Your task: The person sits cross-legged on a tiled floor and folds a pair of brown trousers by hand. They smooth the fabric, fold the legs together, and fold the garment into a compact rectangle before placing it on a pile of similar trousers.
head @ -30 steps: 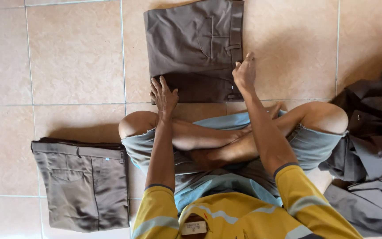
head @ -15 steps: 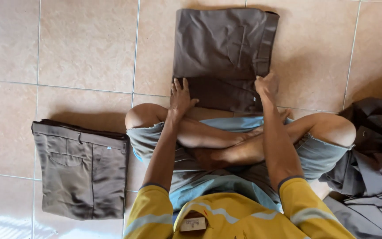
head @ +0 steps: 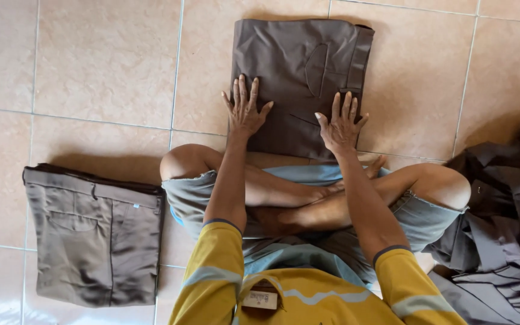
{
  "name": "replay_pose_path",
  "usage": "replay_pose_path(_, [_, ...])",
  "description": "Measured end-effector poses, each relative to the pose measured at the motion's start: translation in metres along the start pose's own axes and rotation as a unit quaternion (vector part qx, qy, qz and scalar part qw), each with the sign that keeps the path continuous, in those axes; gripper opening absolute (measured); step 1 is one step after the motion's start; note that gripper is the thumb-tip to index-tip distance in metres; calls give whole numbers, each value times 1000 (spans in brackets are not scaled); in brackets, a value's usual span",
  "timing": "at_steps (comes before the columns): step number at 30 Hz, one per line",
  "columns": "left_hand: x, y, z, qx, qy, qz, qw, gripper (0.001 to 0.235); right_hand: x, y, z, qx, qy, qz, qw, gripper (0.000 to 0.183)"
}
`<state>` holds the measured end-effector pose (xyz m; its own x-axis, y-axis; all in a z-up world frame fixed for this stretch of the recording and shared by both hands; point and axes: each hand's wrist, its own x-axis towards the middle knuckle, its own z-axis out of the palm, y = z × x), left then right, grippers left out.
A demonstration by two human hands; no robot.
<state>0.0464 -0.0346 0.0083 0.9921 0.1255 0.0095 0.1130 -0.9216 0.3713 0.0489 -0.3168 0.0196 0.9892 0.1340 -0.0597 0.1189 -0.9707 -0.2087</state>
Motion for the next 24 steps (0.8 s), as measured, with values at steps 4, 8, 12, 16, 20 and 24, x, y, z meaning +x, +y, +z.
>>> replay_pose_path(4, [1, -7, 4, 15, -27, -8, 999, 85, 2, -1, 7, -13, -3, 12, 1000, 80])
replay_pose_path(8, [3, -10, 3, 10, -43, 1, 999, 85, 2, 0, 9, -6, -8, 21, 1000, 81])
replay_pose_path(12, [1, -18, 9, 12, -34, 16, 999, 89, 5, 13, 21, -4, -21, 10, 1000, 81])
replay_pose_path(16, [-16, -24, -16, -18, -39, -21, 999, 105, 15, 22, 9, -7, -95, -2, 995, 86])
replay_pose_path(20, [-27, -36, -1, 7, 31, -26, 999, 111, 11, 20, -27, -27, -100, -9, 995, 78])
replay_pose_path(24, [-32, -19, -11, 31, 59, -4, 998, 108, 10, 23, -31, -38, -28, 14, 999, 84])
